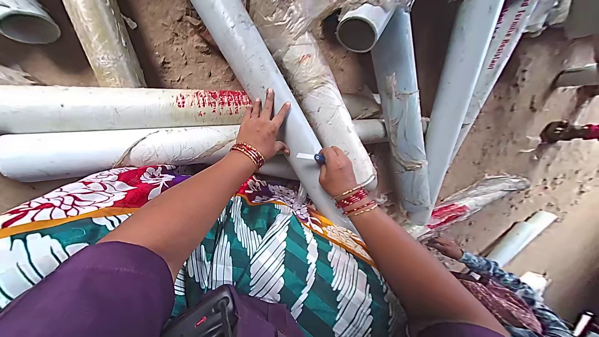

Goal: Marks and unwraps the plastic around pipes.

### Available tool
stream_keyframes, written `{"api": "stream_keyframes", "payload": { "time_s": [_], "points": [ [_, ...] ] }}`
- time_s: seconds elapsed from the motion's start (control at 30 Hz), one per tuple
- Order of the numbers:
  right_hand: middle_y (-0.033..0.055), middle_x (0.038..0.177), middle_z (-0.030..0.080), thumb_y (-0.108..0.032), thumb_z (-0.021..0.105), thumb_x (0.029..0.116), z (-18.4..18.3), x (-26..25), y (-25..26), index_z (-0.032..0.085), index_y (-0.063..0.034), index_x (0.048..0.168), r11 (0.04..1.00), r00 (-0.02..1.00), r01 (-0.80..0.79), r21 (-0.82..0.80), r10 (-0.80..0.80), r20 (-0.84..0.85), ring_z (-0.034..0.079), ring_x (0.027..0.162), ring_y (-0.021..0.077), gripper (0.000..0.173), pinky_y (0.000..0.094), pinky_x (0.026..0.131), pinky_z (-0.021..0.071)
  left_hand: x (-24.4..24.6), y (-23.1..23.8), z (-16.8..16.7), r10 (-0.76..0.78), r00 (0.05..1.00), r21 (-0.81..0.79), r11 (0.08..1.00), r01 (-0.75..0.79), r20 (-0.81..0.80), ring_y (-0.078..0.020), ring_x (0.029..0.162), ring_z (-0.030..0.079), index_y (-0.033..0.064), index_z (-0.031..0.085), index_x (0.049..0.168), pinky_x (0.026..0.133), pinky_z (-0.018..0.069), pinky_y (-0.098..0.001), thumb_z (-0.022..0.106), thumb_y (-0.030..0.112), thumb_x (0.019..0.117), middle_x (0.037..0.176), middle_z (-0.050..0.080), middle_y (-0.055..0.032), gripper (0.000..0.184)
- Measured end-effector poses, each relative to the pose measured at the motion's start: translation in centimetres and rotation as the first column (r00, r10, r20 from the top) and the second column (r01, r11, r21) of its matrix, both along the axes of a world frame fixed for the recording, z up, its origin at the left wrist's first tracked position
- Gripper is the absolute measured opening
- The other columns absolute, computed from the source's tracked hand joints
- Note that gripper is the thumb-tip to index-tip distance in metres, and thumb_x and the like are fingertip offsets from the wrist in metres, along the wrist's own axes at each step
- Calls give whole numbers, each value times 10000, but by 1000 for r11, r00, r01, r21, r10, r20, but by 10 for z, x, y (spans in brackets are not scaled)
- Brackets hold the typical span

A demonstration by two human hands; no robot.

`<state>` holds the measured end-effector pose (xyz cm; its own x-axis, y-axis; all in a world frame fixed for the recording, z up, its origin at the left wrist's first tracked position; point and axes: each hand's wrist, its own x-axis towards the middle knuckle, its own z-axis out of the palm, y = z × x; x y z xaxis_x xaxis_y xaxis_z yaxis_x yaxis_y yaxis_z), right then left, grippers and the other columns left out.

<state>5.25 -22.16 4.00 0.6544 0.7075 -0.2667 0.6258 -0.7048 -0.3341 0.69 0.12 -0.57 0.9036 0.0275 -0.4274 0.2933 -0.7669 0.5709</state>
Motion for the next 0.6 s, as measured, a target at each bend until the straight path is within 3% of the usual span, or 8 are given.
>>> {"api": "stream_keyframes", "payload": {
  "time_s": [0.1, 0.13, 0.2, 0.23, 0.33, 0.4, 0.47, 0.6],
  "points": [
    [246, 871, 672, 149, 576, 769, 7, 2, -7, 686, 90, 901, 991, 979, -57, 117, 79, -190, 686, 864, 402, 181, 521, 772, 559, -1, 1, 0, 0, 1000, 5, 1000, 0, 3, -532, 1519, 224, 175, 275, 1645, 1213, 223, -615, 814, 490, 834, 1684, 95, -308, 1023],
    [188, 862, 679, 138, 551, 831, 15, 8, -12, 694, 89, 909, 985, 946, 98, 145, -46, -322, 676, 848, 293, 171, 434, 786, 551, -1, 2, 1, -4, 1000, 2, 1000, 4, -2, -531, 1522, 218, 173, 269, 1647, 1215, 219, -614, 814, 488, 837, 1686, 86, -307, 1026],
    [-63, 697, 573, -7, 530, 977, 29, 26, -29, 638, -51, 880, 827, 735, 550, 116, -414, -537, 522, 609, -4, 151, 175, 599, 455, 0, 2, 2, -8, 1000, -1, 1000, 8, -13, -528, 1524, 215, 170, 266, 1648, 1215, 218, -613, 812, 480, 843, 1689, 76, -303, 1020],
    [-117, 620, 516, -64, 524, 1006, 35, 35, -39, 616, -102, 832, 747, 642, 660, 71, -513, -570, 447, 519, -39, 201, 152, 524, 399, 1, 1, 3, -8, 1000, -2, 1000, 8, -17, -527, 1522, 220, 168, 275, 1645, 1213, 225, -614, 815, 473, 842, 1690, 77, -298, 1015],
    [-45, 568, 411, -222, 600, 1024, 39, 37, -56, 578, -66, 727, 871, 765, 466, -156, -485, -424, 372, 492, 46, 336, 255, 509, 327, 3, 2, 4, -16, 1000, 8, 1000, 16, -26, -525, 1521, 226, 167, 277, 1644, 1207, 237, -618, 820, 475, 837, 1692, 82, -294, 1020],
    [129, 628, 517, -322, 704, 986, 37, 25, -47, 619, 40, 799, 922, 883, 235, -308, -335, -329, 509, 579, 249, 416, 455, 568, 417, 3, 1, 4, -16, 1000, 15, 1000, 17, -25, -526, 1519, 233, 166, 280, 1643, 1203, 240, -623, 818, 481, 839, 1688, 88, -302, 1017],
    [209, 726, 614, -393, 727, 964, 32, 24, -38, 642, 60, 884, 884, 903, 124, -451, -289, -319, 633, 714, 379, 467, 581, 663, 494, 4, 0, 4, -19, 999, 29, 999, 20, -32, -517, 1522, 235, 175, 274, 1645, 1205, 240, -615, 809, 502, 842, 1688, 86, -301, 1019],
    [216, 748, 617, -135, 678, 985, 28, 33, -28, 640, 67, 848, 902, 872, 51, -429, -250, -421, 627, 744, 370, 246, 560, 699, 479, 5, 0, 8, -27, 997, 58, 998, 32, -72, -497, 1532, 226, 180, 258, 1650, 1218, 226, -599, 795, 522, 847, 1693, 90, -287, 1025]
  ]
}}
